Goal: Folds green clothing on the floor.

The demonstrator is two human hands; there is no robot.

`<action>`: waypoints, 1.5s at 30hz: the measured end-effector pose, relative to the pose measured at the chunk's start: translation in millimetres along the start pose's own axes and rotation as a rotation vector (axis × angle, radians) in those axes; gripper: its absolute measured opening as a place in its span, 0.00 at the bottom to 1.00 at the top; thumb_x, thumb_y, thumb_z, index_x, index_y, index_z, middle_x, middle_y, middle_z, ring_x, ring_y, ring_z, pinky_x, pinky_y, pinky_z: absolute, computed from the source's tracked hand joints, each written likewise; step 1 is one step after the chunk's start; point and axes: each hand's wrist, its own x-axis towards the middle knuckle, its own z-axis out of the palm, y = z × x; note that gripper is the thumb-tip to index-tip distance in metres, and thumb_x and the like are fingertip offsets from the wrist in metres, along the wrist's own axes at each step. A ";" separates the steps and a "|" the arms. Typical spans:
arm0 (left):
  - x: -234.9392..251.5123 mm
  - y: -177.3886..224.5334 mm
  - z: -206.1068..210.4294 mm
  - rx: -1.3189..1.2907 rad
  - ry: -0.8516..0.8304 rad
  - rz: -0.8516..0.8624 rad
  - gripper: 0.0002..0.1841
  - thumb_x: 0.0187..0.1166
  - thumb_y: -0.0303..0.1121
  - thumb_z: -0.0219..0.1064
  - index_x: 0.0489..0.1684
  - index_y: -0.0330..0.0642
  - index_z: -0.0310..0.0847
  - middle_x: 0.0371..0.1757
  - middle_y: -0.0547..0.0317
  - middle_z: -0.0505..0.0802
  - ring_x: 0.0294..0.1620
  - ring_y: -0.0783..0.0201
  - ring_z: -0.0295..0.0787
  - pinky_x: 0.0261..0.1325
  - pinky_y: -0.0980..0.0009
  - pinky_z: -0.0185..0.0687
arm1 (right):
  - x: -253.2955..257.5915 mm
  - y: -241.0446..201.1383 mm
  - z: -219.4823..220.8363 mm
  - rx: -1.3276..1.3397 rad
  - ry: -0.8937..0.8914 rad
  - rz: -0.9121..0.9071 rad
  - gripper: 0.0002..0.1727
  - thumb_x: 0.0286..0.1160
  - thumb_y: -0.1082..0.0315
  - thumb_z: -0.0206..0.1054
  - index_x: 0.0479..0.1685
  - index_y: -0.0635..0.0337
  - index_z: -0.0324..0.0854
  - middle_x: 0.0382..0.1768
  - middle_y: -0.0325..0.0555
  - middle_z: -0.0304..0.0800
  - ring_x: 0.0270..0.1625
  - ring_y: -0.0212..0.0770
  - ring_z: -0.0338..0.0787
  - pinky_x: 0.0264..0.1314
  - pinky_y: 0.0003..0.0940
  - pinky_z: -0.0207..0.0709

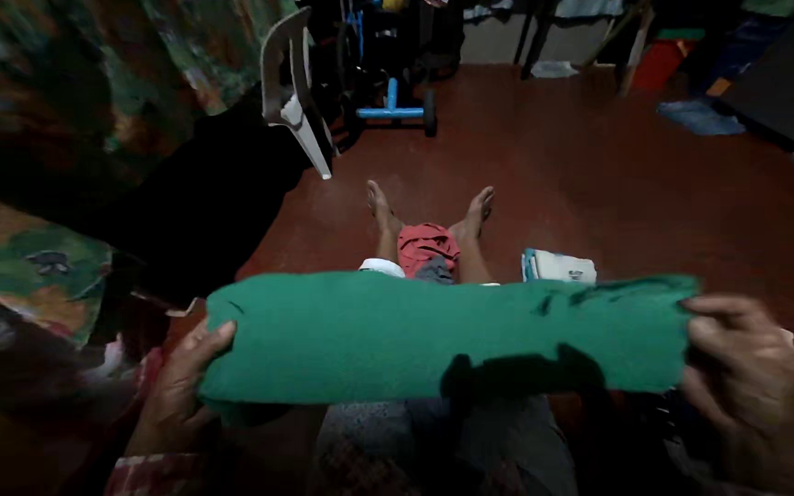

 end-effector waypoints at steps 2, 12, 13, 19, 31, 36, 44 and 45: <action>-1.4 -27.9 -20.4 0.262 0.054 -0.210 0.13 0.86 0.30 0.53 0.62 0.45 0.77 0.38 0.74 0.94 0.36 0.82 0.92 0.40 0.80 0.91 | -40.9 33.4 -11.1 -0.070 0.063 0.293 0.11 0.75 0.69 0.67 0.51 0.45 0.88 0.36 0.25 0.94 0.28 0.19 0.88 0.29 0.16 0.83; 6.8 -89.0 -24.9 0.908 0.004 -0.193 0.26 0.82 0.30 0.68 0.78 0.29 0.68 0.64 0.34 0.85 0.59 0.46 0.86 0.64 0.49 0.81 | -106.5 94.4 -3.6 -0.445 0.212 0.837 0.16 0.86 0.68 0.59 0.66 0.65 0.78 0.53 0.50 0.89 0.50 0.36 0.89 0.55 0.37 0.85; 6.4 -83.2 -1.4 0.809 -0.054 -0.124 0.24 0.83 0.31 0.66 0.76 0.30 0.70 0.60 0.39 0.87 0.54 0.54 0.87 0.60 0.56 0.84 | -100.6 98.6 -6.7 -0.425 0.206 0.798 0.17 0.87 0.65 0.58 0.65 0.66 0.79 0.54 0.50 0.89 0.52 0.36 0.89 0.57 0.37 0.84; -22.6 -87.1 136.1 0.348 -0.695 0.099 0.15 0.83 0.32 0.64 0.61 0.33 0.83 0.50 0.58 0.94 0.48 0.71 0.92 0.55 0.71 0.89 | -61.6 86.2 13.7 -0.542 0.056 0.764 0.19 0.91 0.59 0.55 0.57 0.67 0.83 0.47 0.49 0.91 0.48 0.35 0.88 0.58 0.40 0.83; -56.6 -132.1 219.0 0.549 -0.977 0.028 0.22 0.82 0.38 0.69 0.70 0.33 0.80 0.67 0.44 0.87 0.68 0.59 0.85 0.74 0.64 0.78 | -64.2 91.0 33.8 0.082 0.203 0.706 0.09 0.80 0.69 0.57 0.44 0.58 0.84 0.33 0.36 0.91 0.37 0.30 0.90 0.43 0.32 0.88; -55.6 -124.0 217.8 0.436 -0.862 -0.103 0.26 0.76 0.35 0.74 0.71 0.35 0.75 0.60 0.49 0.90 0.57 0.66 0.88 0.64 0.69 0.84 | -59.9 100.9 46.7 0.353 0.104 0.556 0.07 0.75 0.58 0.69 0.40 0.49 0.88 0.38 0.35 0.93 0.43 0.31 0.91 0.50 0.35 0.88; -47.6 -110.7 194.1 0.068 -0.652 -0.027 0.10 0.71 0.20 0.73 0.47 0.37 0.86 0.41 0.66 0.92 0.36 0.79 0.85 0.40 0.82 0.82 | -38.1 83.4 76.2 -0.459 -0.074 0.612 0.27 0.72 0.54 0.73 0.63 0.64 0.79 0.42 0.45 0.91 0.43 0.36 0.90 0.50 0.40 0.86; -48.9 -110.1 191.7 0.077 -0.673 -0.003 0.08 0.70 0.20 0.73 0.44 0.38 0.86 0.39 0.68 0.91 0.33 0.80 0.82 0.37 0.84 0.78 | -36.3 81.5 78.6 -0.615 -0.149 0.652 0.30 0.70 0.53 0.76 0.66 0.65 0.79 0.47 0.53 0.91 0.48 0.46 0.91 0.54 0.50 0.85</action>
